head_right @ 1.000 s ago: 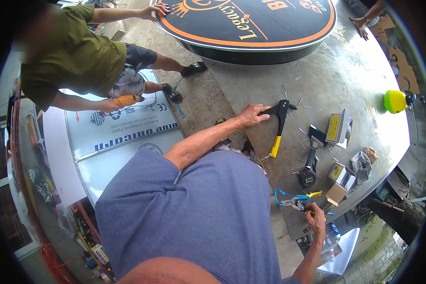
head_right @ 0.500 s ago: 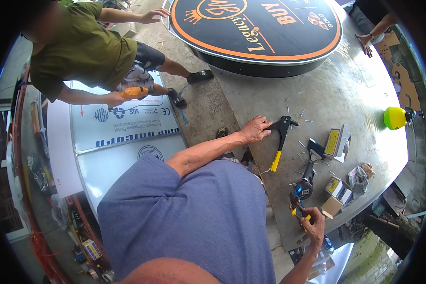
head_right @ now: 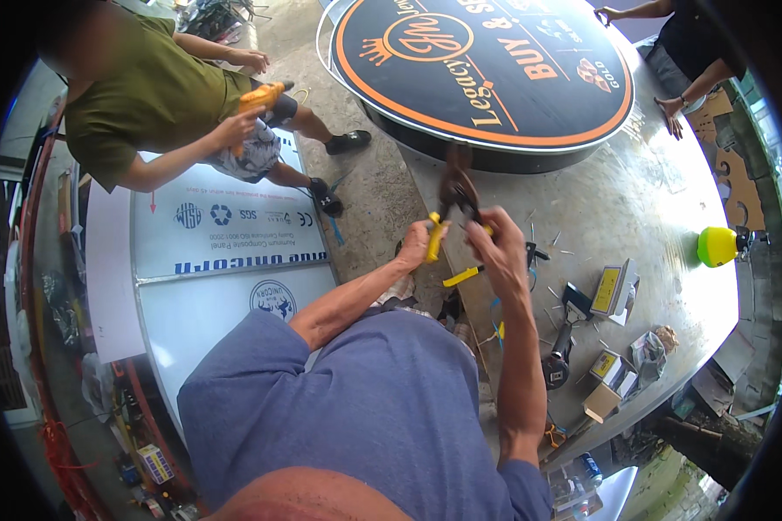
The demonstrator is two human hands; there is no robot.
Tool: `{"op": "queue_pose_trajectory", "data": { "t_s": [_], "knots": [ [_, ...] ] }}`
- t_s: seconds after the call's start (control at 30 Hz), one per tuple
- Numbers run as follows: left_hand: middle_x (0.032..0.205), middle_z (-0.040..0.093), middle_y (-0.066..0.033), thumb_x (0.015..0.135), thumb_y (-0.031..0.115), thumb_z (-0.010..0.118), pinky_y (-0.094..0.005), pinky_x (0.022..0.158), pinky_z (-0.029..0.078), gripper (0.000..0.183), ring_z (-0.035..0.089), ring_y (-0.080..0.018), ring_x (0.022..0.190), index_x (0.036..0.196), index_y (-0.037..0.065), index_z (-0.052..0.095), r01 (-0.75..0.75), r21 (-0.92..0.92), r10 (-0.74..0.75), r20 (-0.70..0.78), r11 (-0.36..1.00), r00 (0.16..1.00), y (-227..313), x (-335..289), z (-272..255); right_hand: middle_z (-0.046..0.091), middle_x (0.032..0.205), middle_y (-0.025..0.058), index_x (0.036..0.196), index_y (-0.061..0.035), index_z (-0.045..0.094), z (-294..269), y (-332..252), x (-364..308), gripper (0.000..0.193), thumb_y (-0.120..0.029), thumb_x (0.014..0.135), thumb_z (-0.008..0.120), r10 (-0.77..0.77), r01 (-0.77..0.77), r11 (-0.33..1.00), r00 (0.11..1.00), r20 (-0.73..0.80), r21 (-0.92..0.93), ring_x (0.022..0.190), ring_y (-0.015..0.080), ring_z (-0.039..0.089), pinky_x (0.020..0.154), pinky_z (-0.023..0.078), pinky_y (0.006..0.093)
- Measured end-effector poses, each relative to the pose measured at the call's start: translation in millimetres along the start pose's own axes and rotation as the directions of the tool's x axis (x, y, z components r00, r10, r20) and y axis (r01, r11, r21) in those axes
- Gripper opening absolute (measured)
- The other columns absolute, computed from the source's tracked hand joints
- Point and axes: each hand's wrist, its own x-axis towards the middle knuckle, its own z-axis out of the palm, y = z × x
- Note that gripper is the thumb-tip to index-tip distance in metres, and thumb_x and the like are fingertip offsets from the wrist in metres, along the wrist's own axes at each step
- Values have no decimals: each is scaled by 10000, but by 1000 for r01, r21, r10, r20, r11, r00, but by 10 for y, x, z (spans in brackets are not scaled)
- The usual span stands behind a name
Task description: The recorder is assembling a circular sign by riveting the frame and wiring internal electronics with assistants.
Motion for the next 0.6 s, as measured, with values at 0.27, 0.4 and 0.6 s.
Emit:
{"op": "queue_pose_trajectory", "data": {
  "t_s": [0.27, 0.4, 0.6],
  "knots": [
    [660, 620, 24, 907, 185, 694, -246, 547, 424, 179, 539, -52, 630, 871, 14, 731, 71, -215, -149, -370, 974, 917, 283, -8, -1395, 611, 748, 57, 991, 35, 590, 1287, -517, 1543, 251, -186, 896, 662, -67, 69, 998, 992, 104, -10, 611, 82, 520, 526, 415, 239],
    [799, 645, 28, 943, 107, 653, -201, 581, 392, 94, 489, -37, 677, 972, 39, 712, -353, -241, 145, -604, 904, 784, 951, 259, -2454, 614, 751, 69, 983, 26, 583, 1774, -693, 2111, 248, -180, 876, 671, -64, 67, 998, 986, 151, -14, 605, 85, 530, 512, 419, 232],
    [758, 491, -71, 936, 252, 469, -277, 566, 341, 238, 432, -155, 658, 818, 48, 493, -889, 247, 709, -696, 386, 114, 2407, 275, -3912, 616, 736, 73, 986, 19, 578, 2359, -759, 2604, 262, -202, 895, 684, -52, 50, 999, 985, 167, 12, 557, 89, 533, 491, 427, 222]
  ]
}}
